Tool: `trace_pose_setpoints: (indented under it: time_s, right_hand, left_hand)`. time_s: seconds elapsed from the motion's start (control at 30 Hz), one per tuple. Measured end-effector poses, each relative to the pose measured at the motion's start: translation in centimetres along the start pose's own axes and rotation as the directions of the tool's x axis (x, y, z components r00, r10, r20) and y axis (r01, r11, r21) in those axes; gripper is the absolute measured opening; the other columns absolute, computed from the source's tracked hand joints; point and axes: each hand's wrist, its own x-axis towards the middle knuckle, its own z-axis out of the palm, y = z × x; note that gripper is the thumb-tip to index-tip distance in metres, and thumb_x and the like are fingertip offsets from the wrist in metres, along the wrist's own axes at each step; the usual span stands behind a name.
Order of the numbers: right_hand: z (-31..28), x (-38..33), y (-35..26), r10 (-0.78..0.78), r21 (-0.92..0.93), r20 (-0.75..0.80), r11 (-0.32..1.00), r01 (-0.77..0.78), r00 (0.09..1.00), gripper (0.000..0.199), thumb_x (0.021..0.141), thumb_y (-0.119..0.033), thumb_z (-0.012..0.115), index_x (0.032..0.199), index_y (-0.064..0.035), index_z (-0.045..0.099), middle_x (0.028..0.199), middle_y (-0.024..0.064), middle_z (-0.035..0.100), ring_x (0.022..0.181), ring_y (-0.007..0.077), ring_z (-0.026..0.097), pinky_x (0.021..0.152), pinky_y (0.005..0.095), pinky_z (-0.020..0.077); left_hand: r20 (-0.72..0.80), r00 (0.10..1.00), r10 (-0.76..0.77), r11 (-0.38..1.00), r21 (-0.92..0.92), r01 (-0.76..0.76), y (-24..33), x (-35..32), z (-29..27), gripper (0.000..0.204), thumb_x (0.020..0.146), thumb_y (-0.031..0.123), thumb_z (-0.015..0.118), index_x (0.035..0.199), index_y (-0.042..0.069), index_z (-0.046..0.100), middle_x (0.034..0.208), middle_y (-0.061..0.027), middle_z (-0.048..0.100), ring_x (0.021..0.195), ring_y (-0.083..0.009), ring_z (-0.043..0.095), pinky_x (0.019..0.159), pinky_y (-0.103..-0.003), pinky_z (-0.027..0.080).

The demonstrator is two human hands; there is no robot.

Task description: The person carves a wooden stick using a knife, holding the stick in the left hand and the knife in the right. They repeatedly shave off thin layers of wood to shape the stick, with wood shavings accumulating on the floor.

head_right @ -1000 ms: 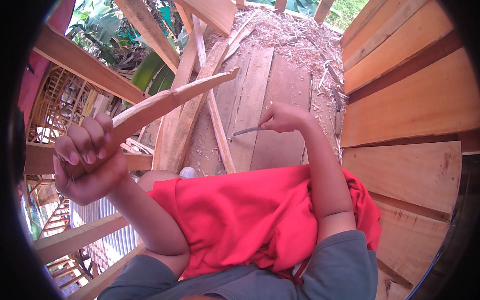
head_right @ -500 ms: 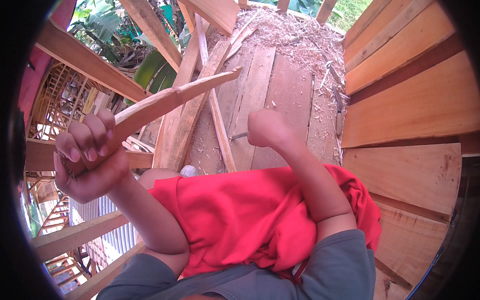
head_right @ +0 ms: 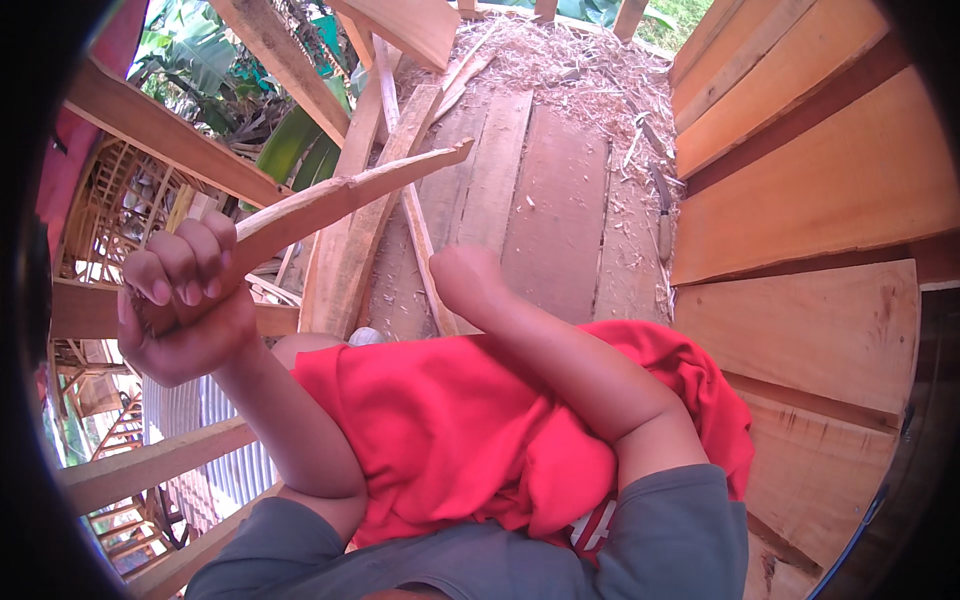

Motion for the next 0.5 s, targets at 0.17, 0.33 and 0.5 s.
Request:
trace_pose_setpoints:
  time_s: [0.17,0.33,0.5]
  right_hand:
    - [-1.9,-0.5,1.7,-0.083,-0.015,0.087,0.996,0.085,0.993,0.007,0.068,0.000,0.063,0.073,-0.0032,0.068,0.076,0.0150,0.068,0.074,0.0323,0.069,0.064,0.0408,0.0559]
    - [-3.8,-0.8,1.0,-0.130,-0.112,0.183,0.982,0.152,0.974,0.006,0.068,0.000,0.063,0.072,-0.0015,0.068,0.074,0.0153,0.067,0.074,0.0331,0.069,0.063,0.0427,0.0553]
    - [-10.1,-4.3,-0.4,-0.054,-0.049,0.138,0.997,0.061,0.989,0.006,0.075,-0.004,0.063,0.074,-0.0004,0.067,0.075,0.0192,0.066,0.075,0.0346,0.067,0.064,0.0437,0.0538]
  left_hand:
    - [0.012,1.000,-0.004,1.000,0.027,0.003,-0.1,-0.4,0.0,0.034,0.096,0.037,0.034,0.083,0.009,0.049,0.066,-0.0057,0.045,0.058,-0.0171,0.038,0.061,-0.037,0.032]
    - [0.022,1.000,-0.007,1.000,0.028,0.006,-0.1,-0.2,-0.2,0.034,0.096,0.037,0.034,0.083,0.010,0.049,0.066,-0.0054,0.044,0.058,-0.0172,0.039,0.062,-0.037,0.032]
    - [-0.055,0.997,-0.061,0.998,0.007,0.062,0.6,-0.5,0.0,0.028,0.092,0.034,0.039,0.074,0.013,0.044,0.064,-0.0008,0.038,0.059,-0.0148,0.033,0.067,-0.036,0.029]
